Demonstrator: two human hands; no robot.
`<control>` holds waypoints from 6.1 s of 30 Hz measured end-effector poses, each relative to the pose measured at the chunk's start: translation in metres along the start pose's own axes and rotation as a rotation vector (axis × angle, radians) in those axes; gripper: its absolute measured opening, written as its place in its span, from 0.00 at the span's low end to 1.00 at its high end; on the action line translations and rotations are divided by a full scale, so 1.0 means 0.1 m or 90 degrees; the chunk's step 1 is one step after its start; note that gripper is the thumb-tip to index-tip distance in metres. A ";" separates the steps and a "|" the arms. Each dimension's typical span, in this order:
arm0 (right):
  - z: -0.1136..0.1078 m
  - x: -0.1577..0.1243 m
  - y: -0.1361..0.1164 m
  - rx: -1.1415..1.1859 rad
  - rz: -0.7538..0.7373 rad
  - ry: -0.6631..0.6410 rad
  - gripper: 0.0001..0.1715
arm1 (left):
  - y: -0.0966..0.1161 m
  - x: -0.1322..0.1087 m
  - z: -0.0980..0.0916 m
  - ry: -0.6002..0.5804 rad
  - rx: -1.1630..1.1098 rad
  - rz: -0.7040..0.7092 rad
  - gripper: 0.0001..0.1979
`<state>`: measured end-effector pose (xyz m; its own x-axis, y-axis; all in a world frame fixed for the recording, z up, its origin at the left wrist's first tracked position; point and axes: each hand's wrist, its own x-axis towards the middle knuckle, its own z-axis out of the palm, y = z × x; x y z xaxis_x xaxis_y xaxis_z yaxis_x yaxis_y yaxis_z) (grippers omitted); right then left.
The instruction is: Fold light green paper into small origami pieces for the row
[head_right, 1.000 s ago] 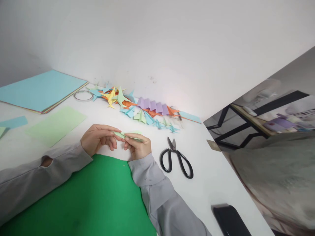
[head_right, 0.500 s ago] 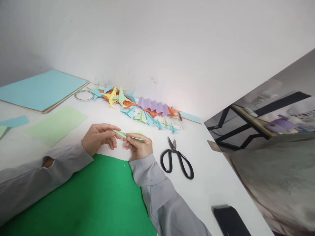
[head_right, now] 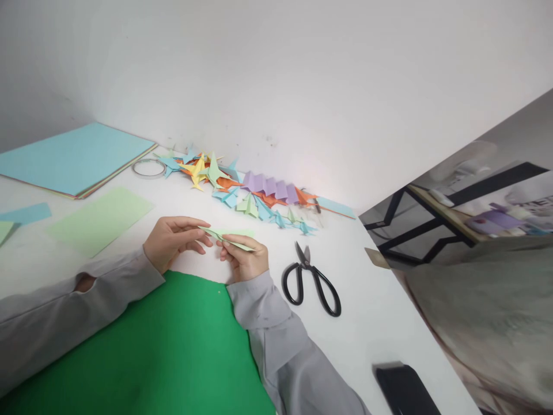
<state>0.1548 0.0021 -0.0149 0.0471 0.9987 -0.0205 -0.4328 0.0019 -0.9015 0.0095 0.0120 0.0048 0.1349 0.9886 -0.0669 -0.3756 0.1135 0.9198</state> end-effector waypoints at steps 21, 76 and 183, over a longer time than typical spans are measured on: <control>0.02 0.00 -0.02 -0.011 0.006 0.026 0.08 | 0.00 0.01 -0.04 -0.001 -0.019 -0.037 0.08; 0.05 -0.05 -0.02 -0.029 0.048 -0.063 0.06 | -0.05 0.00 -0.03 -0.085 -0.017 -0.094 0.06; -0.05 0.01 -0.22 -0.209 0.317 -0.247 0.17 | -0.02 0.01 -0.05 -0.152 0.100 -0.110 0.05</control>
<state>0.1692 0.0028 0.0032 -0.4364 0.8231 -0.3634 -0.0237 -0.4143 -0.9098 0.0059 0.0133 0.0005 0.4018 0.9031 -0.1516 -0.1848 0.2421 0.9525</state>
